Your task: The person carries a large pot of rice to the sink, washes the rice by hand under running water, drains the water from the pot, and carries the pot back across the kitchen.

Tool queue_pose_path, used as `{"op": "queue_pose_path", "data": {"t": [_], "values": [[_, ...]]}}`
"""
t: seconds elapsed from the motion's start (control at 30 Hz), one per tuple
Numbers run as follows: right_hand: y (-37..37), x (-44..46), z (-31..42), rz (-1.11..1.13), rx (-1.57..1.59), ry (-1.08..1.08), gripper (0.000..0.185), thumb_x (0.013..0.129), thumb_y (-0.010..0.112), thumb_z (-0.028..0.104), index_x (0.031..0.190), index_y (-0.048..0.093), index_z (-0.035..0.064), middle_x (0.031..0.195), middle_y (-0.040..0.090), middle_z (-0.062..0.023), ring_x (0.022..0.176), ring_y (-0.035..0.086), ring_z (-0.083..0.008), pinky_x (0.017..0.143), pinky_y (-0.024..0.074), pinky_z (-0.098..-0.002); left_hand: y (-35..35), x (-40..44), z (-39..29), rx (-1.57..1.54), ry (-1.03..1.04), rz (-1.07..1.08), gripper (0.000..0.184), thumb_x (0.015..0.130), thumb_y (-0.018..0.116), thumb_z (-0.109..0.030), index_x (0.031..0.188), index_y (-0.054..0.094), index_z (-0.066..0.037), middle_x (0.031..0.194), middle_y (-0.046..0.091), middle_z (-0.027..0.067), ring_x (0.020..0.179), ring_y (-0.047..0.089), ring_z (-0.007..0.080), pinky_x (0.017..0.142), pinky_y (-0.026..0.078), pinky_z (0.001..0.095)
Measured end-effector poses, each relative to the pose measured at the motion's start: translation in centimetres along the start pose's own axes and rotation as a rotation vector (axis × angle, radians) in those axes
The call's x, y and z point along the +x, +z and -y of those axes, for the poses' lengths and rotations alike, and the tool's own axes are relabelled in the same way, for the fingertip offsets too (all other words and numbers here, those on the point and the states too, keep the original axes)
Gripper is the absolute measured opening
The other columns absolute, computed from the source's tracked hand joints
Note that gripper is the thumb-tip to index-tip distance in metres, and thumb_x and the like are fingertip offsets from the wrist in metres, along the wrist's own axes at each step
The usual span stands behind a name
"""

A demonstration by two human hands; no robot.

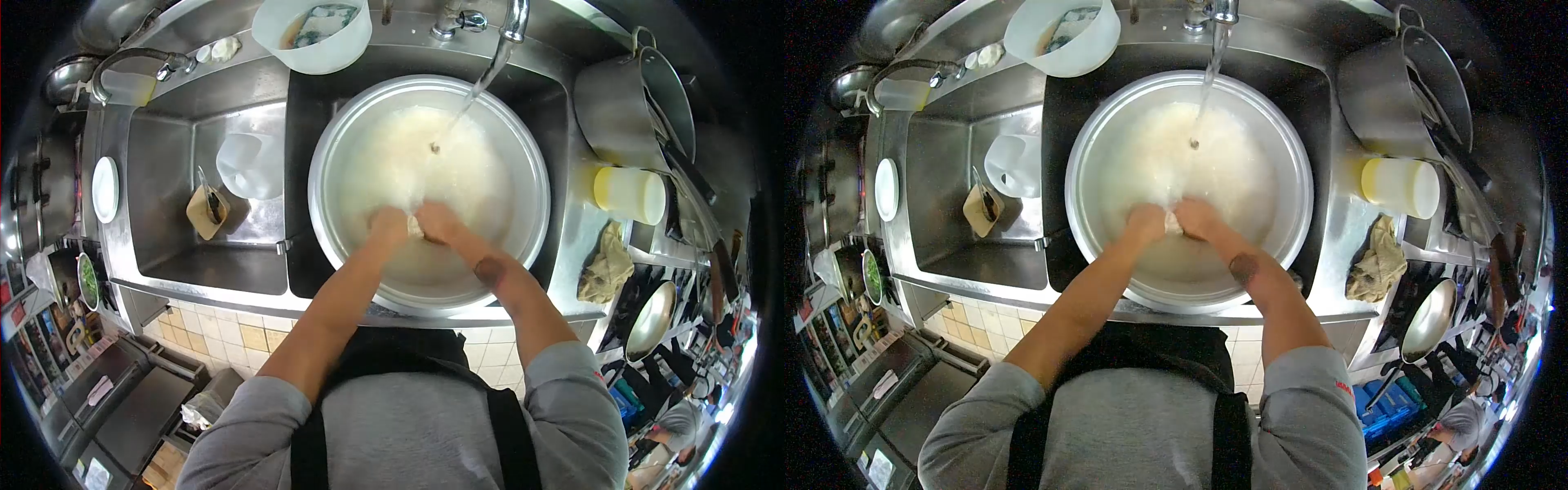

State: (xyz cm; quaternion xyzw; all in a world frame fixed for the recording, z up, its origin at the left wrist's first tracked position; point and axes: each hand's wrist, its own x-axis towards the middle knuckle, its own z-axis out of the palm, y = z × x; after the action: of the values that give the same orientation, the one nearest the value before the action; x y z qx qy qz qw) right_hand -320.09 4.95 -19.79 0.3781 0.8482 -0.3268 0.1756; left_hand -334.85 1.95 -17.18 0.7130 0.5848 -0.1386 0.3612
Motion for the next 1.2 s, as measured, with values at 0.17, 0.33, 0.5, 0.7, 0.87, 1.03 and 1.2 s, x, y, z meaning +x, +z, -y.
{"op": "queue_pose_path", "data": {"t": [0.17,0.33,0.5,0.7,0.87,1.03,1.2], "values": [[0.4,2.0,-2.5,0.161,-0.145,0.073,0.038,0.082,0.043,0.027,0.115,0.049,0.0112,0.117,0.049,-0.0127,0.108,0.046,-0.0287,0.092,0.0347,-0.037,0.0,-0.2,-1.3,0.098,-0.115,0.068,0.021,0.068,0.055,-0.019,0.079,0.065,-0.005,0.086,0.062,0.0157,0.078,0.061,0.0294,0.069,0.048,0.0401],[-3.1,6.0,-2.4,-0.029,0.208,0.428,0.04,0.085,0.04,0.032,0.12,0.045,0.0138,0.124,0.045,-0.0097,0.114,0.042,-0.0291,0.096,0.0307,-0.0383,-2.0,-0.9,-2.4,0.104,-0.209,0.234,0.033,0.069,0.059,-0.032,0.092,0.064,-0.009,0.094,0.061,0.0113,0.088,0.057,0.0317,0.073,0.043,0.0502],[-3.3,8.7,-5.1,-0.339,0.11,0.217,0.031,0.083,0.044,0.027,0.109,0.053,0.0135,0.114,0.051,-0.0103,0.107,0.047,-0.0273,0.091,0.0334,-0.0386,-3.2,-2.0,-2.9,0.049,-0.323,-0.005,0.039,0.069,0.059,-0.029,0.1,0.059,-0.006,0.116,0.046,0.014,0.11,0.039,0.0327,0.083,0.035,0.0526],[-8.3,8.5,-3.1,-0.362,-0.454,0.28,0.017,0.08,0.047,0.017,0.083,0.063,0.0149,0.088,0.062,-0.0045,0.085,0.059,-0.0192,0.068,0.0446,-0.0363,-1.6,-1.3,-1.6,-0.016,-0.433,-0.126,0.048,0.072,0.058,-0.03,0.112,0.05,-0.004,0.127,0.033,0.0138,0.12,0.025,0.0312,0.092,0.028,0.0517],[-8.8,9.0,-4.9,-0.46,-0.463,0.546,0.016,0.079,0.048,0.016,0.08,0.064,0.012,0.081,0.064,-0.0027,0.079,0.062,-0.0216,0.062,0.0464,-0.0385,-3.2,-1.3,-0.9,-0.057,-0.496,0.046,0.053,0.075,0.057,-0.035,0.116,0.048,-0.003,0.126,0.036,0.0134,0.119,0.029,0.0322,0.095,0.027,0.0496],[-8.1,6.2,-7.2,-0.308,-0.163,0.795,0.026,0.079,0.048,0.024,0.092,0.064,0.0083,0.097,0.06,-0.0132,0.09,0.058,-0.0288,0.07,0.0461,-0.045,0.9,2.0,1.0,0.186,-0.656,-0.015,0.044,0.077,0.054,-0.035,0.112,0.053,-0.008,0.119,0.046,0.0144,0.107,0.047,0.0305,0.084,0.039,0.0496],[-7.0,0.2,-6.3,-0.126,-0.282,0.784,0.033,0.079,0.045,0.026,0.101,0.061,0.0071,0.107,0.057,-0.0146,0.098,0.054,-0.0307,0.081,0.0414,-0.0477,-1.3,0.8,0.7,0.154,-0.164,0.368,0.035,0.08,0.046,-0.031,0.101,0.06,-0.007,0.108,0.055,0.0148,0.095,0.056,0.0301,0.078,0.044,0.0439]]}}
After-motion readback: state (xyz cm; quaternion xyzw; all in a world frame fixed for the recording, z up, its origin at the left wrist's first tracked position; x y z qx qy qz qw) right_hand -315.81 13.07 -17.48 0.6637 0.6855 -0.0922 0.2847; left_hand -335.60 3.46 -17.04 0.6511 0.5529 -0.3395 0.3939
